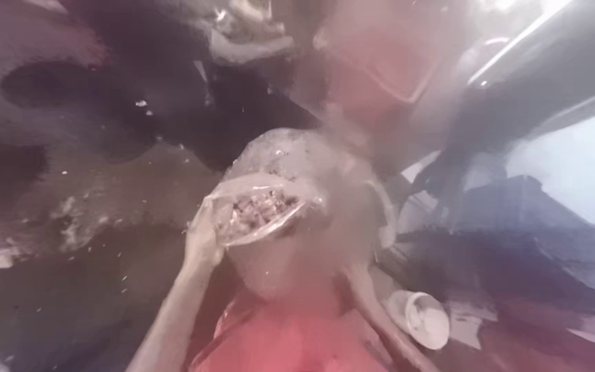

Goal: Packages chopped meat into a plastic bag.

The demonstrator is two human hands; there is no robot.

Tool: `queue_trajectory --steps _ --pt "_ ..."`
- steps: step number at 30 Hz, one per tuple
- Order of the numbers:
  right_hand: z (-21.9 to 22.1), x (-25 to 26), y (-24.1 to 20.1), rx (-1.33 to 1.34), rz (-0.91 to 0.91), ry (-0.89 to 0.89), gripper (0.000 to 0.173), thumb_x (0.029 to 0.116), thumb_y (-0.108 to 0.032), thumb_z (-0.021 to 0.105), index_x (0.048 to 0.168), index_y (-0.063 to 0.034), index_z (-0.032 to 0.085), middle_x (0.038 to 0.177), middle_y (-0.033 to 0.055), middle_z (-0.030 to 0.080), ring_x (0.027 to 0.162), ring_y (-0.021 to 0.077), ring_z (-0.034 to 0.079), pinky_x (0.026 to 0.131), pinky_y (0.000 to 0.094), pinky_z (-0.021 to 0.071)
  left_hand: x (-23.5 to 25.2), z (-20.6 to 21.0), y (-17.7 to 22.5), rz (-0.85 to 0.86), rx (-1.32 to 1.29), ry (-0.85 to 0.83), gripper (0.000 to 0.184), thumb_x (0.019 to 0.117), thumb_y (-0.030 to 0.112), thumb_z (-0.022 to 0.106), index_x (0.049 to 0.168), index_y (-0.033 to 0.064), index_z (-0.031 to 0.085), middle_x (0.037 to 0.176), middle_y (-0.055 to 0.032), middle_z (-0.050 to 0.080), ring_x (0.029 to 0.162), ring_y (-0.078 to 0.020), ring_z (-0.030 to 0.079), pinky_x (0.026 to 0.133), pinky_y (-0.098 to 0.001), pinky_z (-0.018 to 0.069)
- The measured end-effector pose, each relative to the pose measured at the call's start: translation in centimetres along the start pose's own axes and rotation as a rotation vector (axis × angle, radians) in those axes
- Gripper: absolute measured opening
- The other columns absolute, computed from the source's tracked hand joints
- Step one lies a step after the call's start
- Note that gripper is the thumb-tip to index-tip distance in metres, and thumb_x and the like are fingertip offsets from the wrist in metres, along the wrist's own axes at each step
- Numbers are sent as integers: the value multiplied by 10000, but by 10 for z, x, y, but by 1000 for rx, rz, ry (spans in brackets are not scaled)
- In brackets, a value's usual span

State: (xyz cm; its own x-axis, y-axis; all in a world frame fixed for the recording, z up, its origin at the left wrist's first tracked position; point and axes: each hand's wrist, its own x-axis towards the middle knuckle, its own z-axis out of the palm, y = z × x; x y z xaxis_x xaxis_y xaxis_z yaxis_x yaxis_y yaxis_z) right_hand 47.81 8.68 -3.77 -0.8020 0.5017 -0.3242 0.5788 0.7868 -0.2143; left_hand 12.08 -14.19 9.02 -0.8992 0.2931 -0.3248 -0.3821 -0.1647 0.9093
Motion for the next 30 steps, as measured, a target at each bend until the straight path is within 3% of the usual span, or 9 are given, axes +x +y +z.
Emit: queue_trajectory --steps 2,4,7,9,13,17,20,24,30 --pt "-10 4 -1 21 97 -43 339 1033 -438 528 1267 -269 705 1307 100 669 1253 364 601 1013 631 488 2 12 3 28 46 -21 430 1124 380 337 1384 111 550 1001 -17 709 804 -93 680 713 -304 597" --pt "-39 21 -22 141 142 -58 422 1045 -470 492 1304 -205 693 1298 127 676 1239 356 619 1044 666 446 3 19 8 64 94 -37 418 1124 358 353 1397 116 557 1009 -1 699 796 -68 664 710 -285 587" --pt "-106 45 -84 370 -28 106 382 1030 -419 550 1307 -188 677 1259 74 687 1154 216 665 1014 450 544 2 21 6 103 134 -59 422 1123 342 356 1405 112 570 1091 -16 706 874 -75 674 773 -299 592" --pt "-138 62 -123 524 -224 197 453 1000 -346 640 1427 -199 599 1391 82 615 1263 213 604 1063 429 520 2 20 2 128 145 -80 431 1125 326 338 1426 105 553 1152 -29 702 934 -87 682 821 -313 595" --pt "-132 105 -164 266 -446 112 708 975 -436 648 1599 -261 362 1630 58 385 1472 260 412 1152 484 432 -3 20 3 143 134 -48 408 1120 302 380 1400 64 558 1084 -41 706 879 -95 683 782 -320 601" --pt "-79 120 -158 152 -539 35 458 939 -166 678 1395 -160 627 1434 111 600 1372 319 518 1128 523 435 -10 10 -1 130 84 -4 395 1115 264 389 1407 46 541 1092 -61 704 900 -114 688 797 -335 601" --pt "-74 118 -136 226 -584 237 226 995 -147 609 1167 -143 755 1169 94 732 1130 282 681 997 480 554 -9 12 -2 167 3 14 330 1062 199 505 1328 24 592 1028 -59 716 871 -129 693 776 -336 607" --pt "-155 110 -146 303 -548 345 223 967 -140 630 1131 -67 762 1130 134 746 1081 304 705 973 513 556 -11 35 37 211 -63 -21 317 1094 156 443 1337 6 579 1006 -52 713 837 -112 690 756 -314 607" --pt "-286 54 -181 339 -643 660 230 1030 -182 578 1127 -97 768 1120 75 754 1073 183 706 1012 362 541 -52 57 134 284 -193 -61 326 1120 232 380 1245 79 639 858 -3 682 677 -77 648 586 -253 571"
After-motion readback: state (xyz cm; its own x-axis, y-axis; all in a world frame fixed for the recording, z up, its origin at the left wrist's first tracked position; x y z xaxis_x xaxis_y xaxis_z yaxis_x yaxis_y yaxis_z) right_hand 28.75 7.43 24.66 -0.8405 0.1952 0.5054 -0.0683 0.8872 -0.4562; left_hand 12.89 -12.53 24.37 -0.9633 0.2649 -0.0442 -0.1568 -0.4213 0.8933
